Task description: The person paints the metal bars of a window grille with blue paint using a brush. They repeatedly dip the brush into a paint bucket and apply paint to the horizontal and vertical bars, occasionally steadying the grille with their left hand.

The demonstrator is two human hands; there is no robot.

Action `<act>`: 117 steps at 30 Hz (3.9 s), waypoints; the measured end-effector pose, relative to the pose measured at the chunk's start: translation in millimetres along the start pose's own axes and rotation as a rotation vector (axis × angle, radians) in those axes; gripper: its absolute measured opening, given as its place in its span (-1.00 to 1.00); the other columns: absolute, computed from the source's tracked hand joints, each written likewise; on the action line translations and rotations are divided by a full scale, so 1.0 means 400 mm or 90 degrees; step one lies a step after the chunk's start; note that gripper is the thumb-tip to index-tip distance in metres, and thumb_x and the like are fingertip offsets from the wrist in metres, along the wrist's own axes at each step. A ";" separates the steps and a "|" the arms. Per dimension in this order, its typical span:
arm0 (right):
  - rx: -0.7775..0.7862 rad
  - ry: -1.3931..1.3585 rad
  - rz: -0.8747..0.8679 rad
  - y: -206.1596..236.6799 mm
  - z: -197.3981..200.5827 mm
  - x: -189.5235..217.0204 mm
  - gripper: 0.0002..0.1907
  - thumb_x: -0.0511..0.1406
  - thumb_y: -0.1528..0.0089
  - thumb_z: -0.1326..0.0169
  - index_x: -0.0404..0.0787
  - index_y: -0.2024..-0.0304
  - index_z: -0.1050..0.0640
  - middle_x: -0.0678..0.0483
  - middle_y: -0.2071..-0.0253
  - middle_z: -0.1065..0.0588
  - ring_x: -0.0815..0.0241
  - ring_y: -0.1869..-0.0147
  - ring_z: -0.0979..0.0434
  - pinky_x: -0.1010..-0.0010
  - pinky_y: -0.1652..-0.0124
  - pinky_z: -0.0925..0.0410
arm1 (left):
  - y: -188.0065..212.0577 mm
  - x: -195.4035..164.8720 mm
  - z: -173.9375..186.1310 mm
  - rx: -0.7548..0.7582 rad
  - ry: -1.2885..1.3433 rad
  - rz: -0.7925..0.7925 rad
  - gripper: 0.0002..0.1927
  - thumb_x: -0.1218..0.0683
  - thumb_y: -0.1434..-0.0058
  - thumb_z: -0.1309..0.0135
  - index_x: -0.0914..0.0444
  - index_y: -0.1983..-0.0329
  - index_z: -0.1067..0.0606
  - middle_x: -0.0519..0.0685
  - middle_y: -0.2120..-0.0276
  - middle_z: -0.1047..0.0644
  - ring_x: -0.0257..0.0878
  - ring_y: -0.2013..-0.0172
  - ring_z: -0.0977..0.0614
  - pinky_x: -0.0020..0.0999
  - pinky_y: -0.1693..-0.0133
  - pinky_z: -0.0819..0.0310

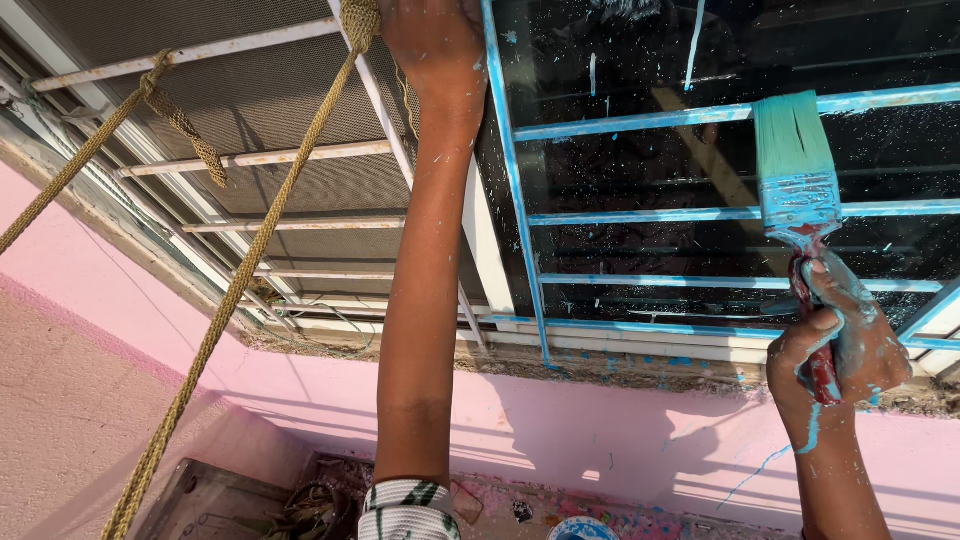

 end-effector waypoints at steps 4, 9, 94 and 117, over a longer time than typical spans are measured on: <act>-0.030 -0.011 0.145 0.018 -0.010 0.038 -0.69 -0.35 -0.53 0.18 -0.39 -0.14 -0.54 -0.24 -0.05 -0.56 -0.07 0.09 -0.65 0.35 0.11 -0.51 | -0.002 0.003 -0.003 -0.001 0.009 0.005 -0.87 0.19 -0.20 -0.15 0.22 0.37 -0.41 0.05 0.45 -0.42 -0.02 0.34 -0.48 -0.11 0.30 -0.35; 0.006 0.056 0.138 0.054 -0.052 0.023 -0.71 -0.37 -0.56 0.11 -0.44 -0.11 -0.59 -0.21 -0.01 -0.60 -0.06 0.13 -0.65 0.28 0.19 -0.49 | 0.000 0.013 -0.010 0.016 0.021 0.031 -0.88 0.26 -0.19 -0.14 0.25 0.34 -0.42 0.05 0.43 -0.42 -0.03 0.33 -0.51 -0.09 0.28 -0.40; -0.099 0.135 -0.026 0.072 0.170 -0.229 -0.84 -0.51 -0.65 0.23 -0.59 -0.14 -0.32 -0.29 0.06 -0.45 -0.03 0.09 -0.46 0.34 0.02 -0.39 | -0.034 -0.045 0.020 0.049 0.024 0.013 -0.87 0.23 -0.35 0.02 0.32 0.34 -0.37 0.10 0.39 -0.41 0.00 0.24 -0.44 -0.06 0.21 -0.30; -0.249 -0.104 -0.051 0.015 0.244 -0.292 -0.51 -0.14 -0.64 0.38 -0.48 -0.13 -0.38 -0.17 0.07 -0.52 0.14 0.13 -0.61 0.40 0.10 -0.57 | -0.069 -0.060 0.014 0.092 0.007 0.068 -0.47 0.01 -0.67 0.43 0.26 0.43 -0.34 0.04 0.56 -0.35 -0.05 0.50 -0.24 -0.12 0.23 -0.18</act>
Point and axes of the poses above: each hand's wrist, its own y-axis away from the middle knuckle, its own z-axis out of the back of the hand, x = y × z, the point moved 10 cm from there along -y, towards the middle knuckle
